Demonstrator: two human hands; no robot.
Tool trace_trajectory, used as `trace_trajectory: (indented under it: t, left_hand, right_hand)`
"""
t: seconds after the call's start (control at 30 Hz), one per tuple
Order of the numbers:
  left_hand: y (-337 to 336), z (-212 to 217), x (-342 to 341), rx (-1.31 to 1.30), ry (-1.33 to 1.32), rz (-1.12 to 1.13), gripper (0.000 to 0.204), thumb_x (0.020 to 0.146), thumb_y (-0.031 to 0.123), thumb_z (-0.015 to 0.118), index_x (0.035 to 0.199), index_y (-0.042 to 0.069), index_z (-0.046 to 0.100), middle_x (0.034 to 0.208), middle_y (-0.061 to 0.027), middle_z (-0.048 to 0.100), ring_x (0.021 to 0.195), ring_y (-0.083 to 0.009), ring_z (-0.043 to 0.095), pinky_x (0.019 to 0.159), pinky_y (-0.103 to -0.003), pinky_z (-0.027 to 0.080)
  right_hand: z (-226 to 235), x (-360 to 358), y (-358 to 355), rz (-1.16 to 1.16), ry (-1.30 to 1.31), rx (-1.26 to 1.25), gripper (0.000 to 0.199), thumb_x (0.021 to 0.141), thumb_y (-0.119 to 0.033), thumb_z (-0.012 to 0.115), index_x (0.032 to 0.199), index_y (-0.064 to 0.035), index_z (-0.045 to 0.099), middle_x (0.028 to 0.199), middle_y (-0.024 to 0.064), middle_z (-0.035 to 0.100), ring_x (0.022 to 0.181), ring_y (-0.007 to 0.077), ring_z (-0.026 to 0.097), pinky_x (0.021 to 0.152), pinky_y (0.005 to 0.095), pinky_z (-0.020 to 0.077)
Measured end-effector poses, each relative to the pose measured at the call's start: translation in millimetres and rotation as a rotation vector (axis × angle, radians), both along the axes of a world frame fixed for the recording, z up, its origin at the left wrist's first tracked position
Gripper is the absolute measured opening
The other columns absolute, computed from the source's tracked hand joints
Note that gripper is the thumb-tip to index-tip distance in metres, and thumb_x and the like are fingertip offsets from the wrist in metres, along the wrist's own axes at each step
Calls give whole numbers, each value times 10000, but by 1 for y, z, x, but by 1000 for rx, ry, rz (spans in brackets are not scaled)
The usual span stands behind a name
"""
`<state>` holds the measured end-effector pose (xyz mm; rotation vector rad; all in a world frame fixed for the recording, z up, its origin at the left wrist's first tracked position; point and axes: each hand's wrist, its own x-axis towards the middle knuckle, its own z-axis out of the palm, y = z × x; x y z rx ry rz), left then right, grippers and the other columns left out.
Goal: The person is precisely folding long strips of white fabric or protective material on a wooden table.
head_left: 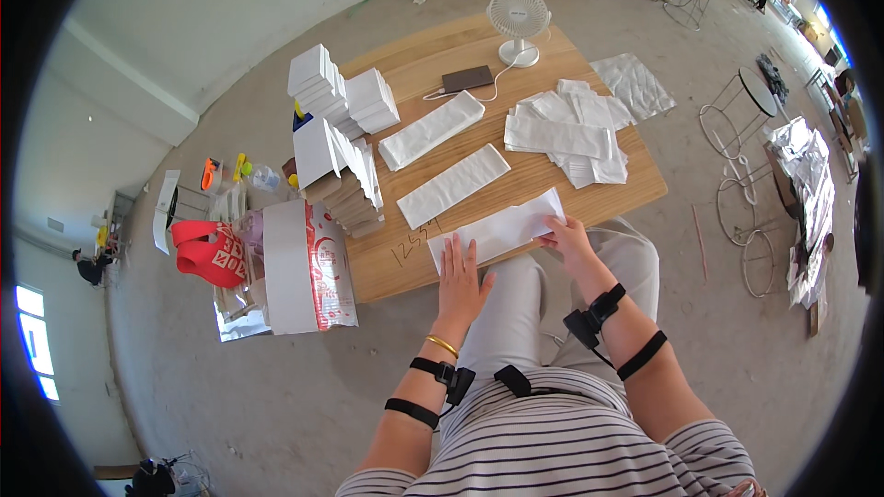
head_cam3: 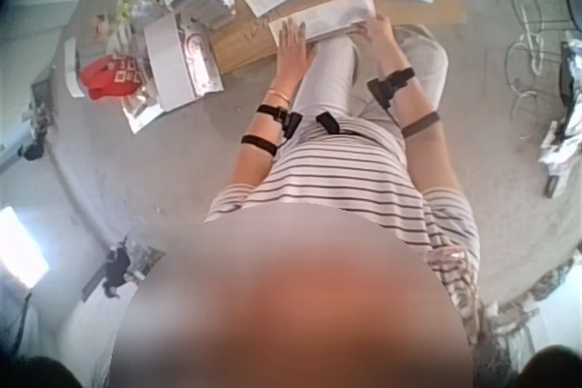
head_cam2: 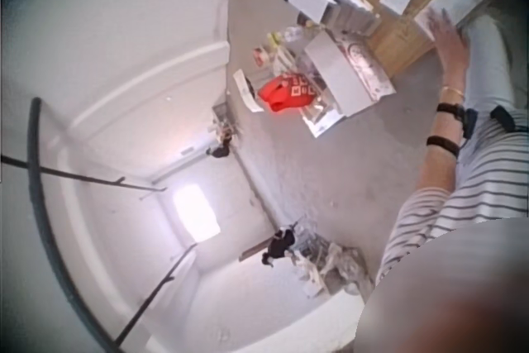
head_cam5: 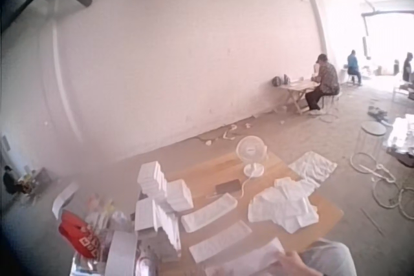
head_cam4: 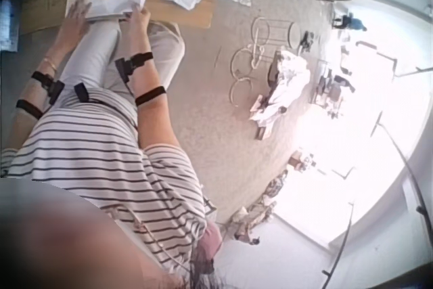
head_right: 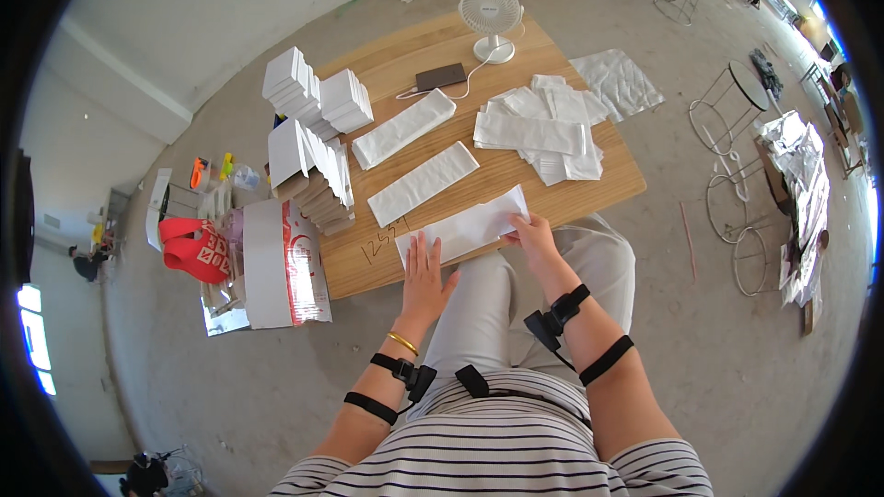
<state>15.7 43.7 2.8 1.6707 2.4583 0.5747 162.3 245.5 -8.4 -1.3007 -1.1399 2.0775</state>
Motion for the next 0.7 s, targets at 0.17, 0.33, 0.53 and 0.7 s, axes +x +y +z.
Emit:
trace_trajectory:
  t: [0.17,0.33,0.53,0.7]
  left_hand:
    - [2,-2,0,-84,34,-9,755,968,429,535,1533,25,239,1585,-313,105,1472,-468,125,1203,-518,152]
    - [5,-1,0,-67,27,-2,744,970,426,521,1533,28,243,1579,-323,106,1473,-466,125,1209,-512,145]
    - [5,-6,1,-62,3,3,723,978,413,521,1526,24,254,1576,-325,113,1464,-479,137,1201,-520,162]
    - [5,-7,1,-67,-2,3,725,974,413,524,1527,28,257,1577,-319,120,1462,-479,147,1200,-520,165]
  right_hand:
    - [2,3,7,-3,-18,-35,242,952,-166,598,1119,-6,665,995,91,706,844,174,693,758,297,572]
    - [-1,11,19,-16,-47,-44,243,945,-170,599,1118,-10,659,984,86,704,831,175,694,750,305,581]
    - [-3,16,32,20,-90,-30,254,927,-177,611,1119,-15,652,980,85,700,814,171,687,740,311,589]
    - [-4,17,41,41,-124,-13,258,922,-184,619,1104,-6,653,965,84,699,802,171,686,726,309,592]
